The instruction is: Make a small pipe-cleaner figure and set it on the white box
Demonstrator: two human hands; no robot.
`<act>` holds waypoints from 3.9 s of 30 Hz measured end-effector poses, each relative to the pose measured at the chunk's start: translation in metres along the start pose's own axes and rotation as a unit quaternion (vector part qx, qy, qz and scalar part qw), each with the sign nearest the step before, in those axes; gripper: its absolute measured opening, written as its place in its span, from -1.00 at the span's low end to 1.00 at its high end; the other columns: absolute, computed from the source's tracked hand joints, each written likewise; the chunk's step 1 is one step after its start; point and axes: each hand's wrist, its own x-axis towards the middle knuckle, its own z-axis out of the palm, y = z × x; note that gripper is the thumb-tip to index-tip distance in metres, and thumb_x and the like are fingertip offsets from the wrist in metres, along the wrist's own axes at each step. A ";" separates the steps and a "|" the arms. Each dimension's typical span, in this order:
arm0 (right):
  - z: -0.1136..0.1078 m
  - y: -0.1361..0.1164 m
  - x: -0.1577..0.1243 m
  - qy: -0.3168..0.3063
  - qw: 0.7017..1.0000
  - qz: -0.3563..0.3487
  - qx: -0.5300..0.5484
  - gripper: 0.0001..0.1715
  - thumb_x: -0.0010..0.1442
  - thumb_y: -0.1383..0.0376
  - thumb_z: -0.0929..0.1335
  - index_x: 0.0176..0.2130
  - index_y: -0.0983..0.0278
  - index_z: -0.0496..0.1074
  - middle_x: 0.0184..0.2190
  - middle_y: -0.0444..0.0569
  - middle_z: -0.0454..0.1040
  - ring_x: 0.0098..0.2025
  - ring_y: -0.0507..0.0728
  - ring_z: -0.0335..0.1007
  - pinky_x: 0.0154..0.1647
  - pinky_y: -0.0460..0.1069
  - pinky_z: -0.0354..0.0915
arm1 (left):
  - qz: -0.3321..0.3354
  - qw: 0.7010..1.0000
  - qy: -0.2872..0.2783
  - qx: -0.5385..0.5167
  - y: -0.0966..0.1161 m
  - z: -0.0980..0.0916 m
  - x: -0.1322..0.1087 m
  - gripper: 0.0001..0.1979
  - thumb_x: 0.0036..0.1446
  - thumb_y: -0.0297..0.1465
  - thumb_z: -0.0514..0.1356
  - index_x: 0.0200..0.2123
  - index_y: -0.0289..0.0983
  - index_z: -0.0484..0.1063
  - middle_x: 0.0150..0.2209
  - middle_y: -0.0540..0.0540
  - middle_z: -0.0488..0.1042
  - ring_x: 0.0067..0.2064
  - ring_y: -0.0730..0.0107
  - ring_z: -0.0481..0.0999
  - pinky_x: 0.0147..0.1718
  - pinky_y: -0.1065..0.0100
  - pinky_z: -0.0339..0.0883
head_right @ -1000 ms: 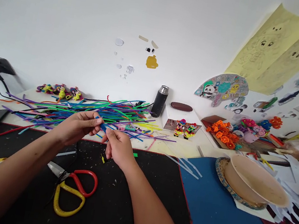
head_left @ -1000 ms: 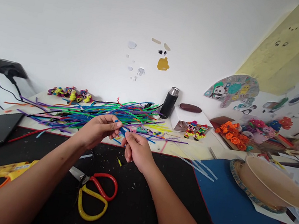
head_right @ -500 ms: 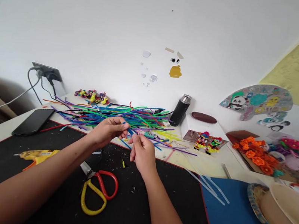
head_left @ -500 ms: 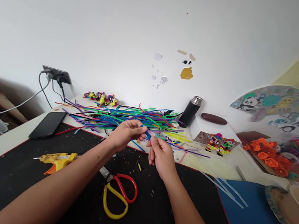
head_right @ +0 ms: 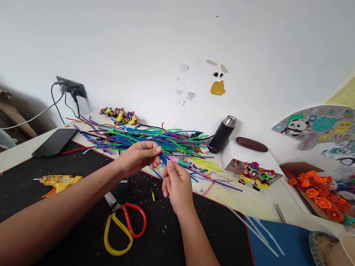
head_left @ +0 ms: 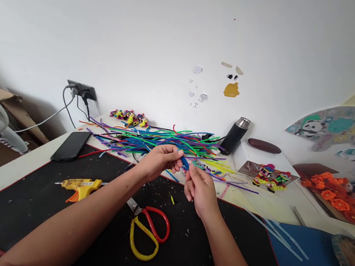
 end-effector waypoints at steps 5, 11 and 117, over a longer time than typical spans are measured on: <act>-0.001 0.002 0.000 -0.008 1.000 -0.002 0.000 -0.38 0.26 -0.18 0.43 -0.48 0.25 0.36 -0.80 -0.32 0.09 -0.80 -0.06 0.05 -0.76 -0.14 -0.05 | 0.011 1.000 0.000 0.017 0.002 0.002 -0.001 -0.54 -0.10 -0.10 0.56 -0.48 -0.30 0.47 -0.56 -0.03 0.55 -0.56 0.50 0.46 -0.54 0.46 0.30; 0.001 0.000 -0.001 -0.014 1.000 0.002 0.004 -0.38 0.27 -0.19 0.41 -0.46 0.25 0.36 -0.79 -0.32 0.10 -0.79 -0.05 0.08 -0.74 -0.15 -0.01 | 0.019 0.999 0.009 0.026 0.001 0.002 -0.002 -0.53 -0.10 -0.08 0.55 -0.50 -0.29 0.45 -0.57 -0.02 0.54 -0.56 0.50 0.46 -0.54 0.46 0.30; -0.003 -0.020 0.002 0.097 0.990 0.019 0.103 -0.35 0.12 -0.24 0.49 -0.46 0.26 0.39 -0.75 -0.31 0.15 -0.75 -0.07 0.06 -0.74 -0.15 -0.08 | -0.046 0.494 -0.079 0.865 0.054 -0.138 0.144 -0.40 0.07 -0.14 0.20 0.18 -0.20 0.50 0.06 -0.23 0.63 0.01 -0.05 0.60 -0.11 0.23 0.39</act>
